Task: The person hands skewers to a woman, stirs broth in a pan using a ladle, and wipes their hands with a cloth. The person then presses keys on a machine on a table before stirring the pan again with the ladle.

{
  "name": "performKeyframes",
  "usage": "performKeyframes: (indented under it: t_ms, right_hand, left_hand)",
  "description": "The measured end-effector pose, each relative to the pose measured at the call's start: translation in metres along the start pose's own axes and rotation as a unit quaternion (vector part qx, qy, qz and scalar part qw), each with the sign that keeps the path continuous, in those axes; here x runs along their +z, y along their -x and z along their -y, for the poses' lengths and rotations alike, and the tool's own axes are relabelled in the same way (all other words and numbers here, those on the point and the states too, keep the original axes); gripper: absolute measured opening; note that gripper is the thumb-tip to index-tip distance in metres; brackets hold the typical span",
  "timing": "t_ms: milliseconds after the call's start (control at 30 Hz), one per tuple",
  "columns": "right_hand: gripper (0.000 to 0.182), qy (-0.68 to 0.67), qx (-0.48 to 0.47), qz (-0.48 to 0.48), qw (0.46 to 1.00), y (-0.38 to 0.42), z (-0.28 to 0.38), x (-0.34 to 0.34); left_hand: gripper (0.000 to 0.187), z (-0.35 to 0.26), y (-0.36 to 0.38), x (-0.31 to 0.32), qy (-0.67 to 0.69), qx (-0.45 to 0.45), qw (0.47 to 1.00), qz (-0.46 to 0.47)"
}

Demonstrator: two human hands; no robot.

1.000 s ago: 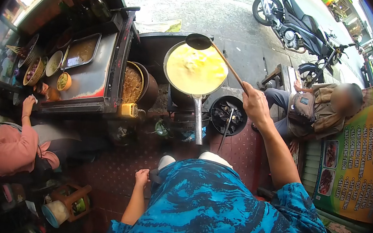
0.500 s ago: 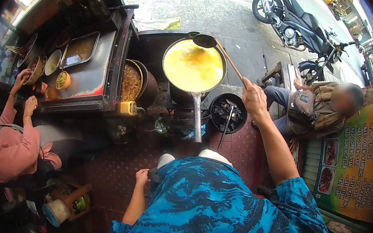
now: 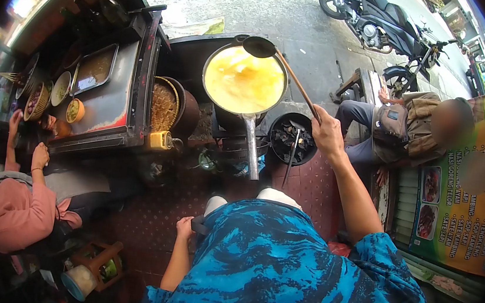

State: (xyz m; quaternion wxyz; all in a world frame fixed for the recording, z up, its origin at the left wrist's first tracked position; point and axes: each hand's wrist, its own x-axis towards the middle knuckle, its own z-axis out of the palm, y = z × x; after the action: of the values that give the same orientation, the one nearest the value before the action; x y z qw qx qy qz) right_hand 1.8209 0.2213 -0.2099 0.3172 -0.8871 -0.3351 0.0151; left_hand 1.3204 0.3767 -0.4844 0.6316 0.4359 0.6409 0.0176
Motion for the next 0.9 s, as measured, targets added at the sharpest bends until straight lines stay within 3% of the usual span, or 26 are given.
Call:
performKeyframes:
  t_ms: [567, 700, 900]
  right_hand:
    - [0.035, -0.087, -0.004, -0.021, 0.996, 0.044, 0.024, 0.006]
    - [0.035, -0.101, 0.064, -0.001, 0.993, 0.052, 0.033, 0.008]
    - [0.036, -0.087, 0.046, -0.007, 0.995, 0.059, 0.036, 0.019]
  left_hand:
    - [0.017, -0.011, 0.002, 0.004, -0.020, 0.028, 0.999, 0.007]
    - [0.017, -0.014, 0.007, 0.006, -0.035, 0.027, 0.999, -0.016]
    - [0.017, -0.023, 0.014, 0.012, -0.030, 0.003, 1.000, -0.010]
